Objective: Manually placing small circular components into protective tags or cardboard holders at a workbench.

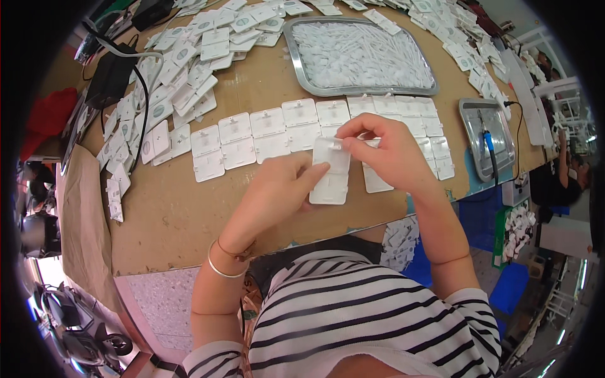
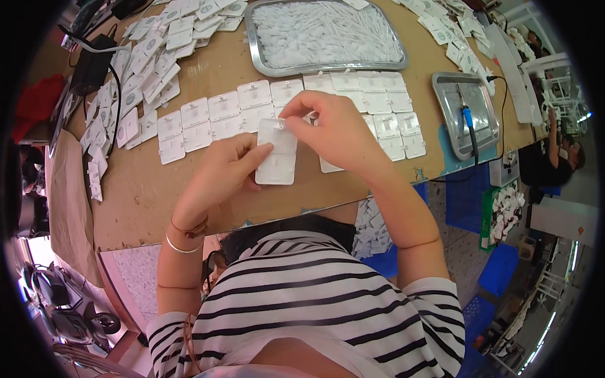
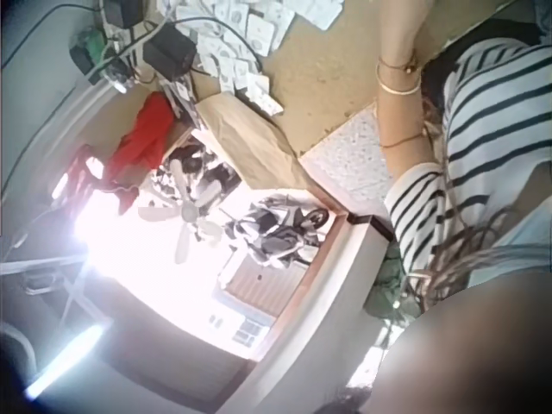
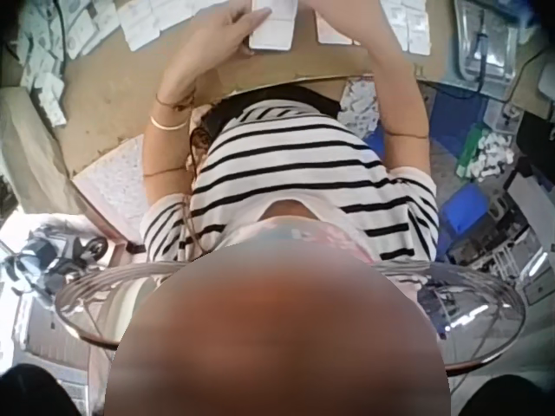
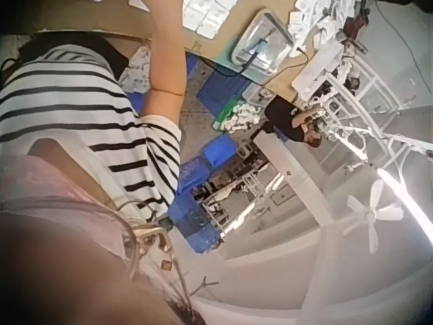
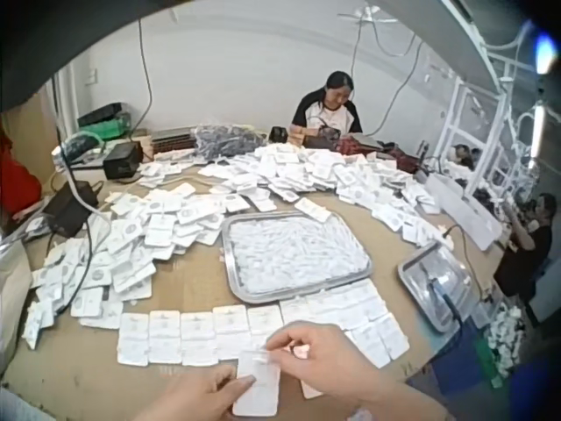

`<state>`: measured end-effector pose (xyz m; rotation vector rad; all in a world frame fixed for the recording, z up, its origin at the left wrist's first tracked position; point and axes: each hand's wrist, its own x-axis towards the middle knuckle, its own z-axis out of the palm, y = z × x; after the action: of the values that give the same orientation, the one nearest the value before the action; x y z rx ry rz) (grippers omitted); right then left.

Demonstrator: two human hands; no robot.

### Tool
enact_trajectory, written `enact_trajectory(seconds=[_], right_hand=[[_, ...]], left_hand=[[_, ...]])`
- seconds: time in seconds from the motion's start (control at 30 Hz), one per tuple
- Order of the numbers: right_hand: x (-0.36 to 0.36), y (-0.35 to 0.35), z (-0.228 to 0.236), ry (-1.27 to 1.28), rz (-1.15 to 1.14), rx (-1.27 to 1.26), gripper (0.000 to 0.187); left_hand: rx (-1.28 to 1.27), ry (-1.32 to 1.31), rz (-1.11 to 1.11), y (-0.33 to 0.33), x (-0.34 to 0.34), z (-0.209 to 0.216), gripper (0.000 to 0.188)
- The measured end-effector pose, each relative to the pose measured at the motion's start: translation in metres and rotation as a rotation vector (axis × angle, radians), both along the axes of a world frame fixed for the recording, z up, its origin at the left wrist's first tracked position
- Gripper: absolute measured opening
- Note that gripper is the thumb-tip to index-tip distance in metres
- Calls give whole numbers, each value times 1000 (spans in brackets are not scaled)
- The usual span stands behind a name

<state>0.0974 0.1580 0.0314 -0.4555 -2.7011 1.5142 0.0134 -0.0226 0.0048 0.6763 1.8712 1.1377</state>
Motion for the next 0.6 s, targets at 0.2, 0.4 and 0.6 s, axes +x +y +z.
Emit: enact_trajectory(seconds=[0.2, 0.4, 0.6], right_hand=[[8, 23, -1, 278, -192, 159, 15], [-26, 45, -12, 200, -232, 152, 15], [-98, 75, -45, 199, -83, 574, 16]], left_hand=[[-136, 582, -138, 18, 25, -22, 48], [-193, 697, -197, 30, 14, -12, 49], [-267, 965, 223, 9, -56, 14, 36]])
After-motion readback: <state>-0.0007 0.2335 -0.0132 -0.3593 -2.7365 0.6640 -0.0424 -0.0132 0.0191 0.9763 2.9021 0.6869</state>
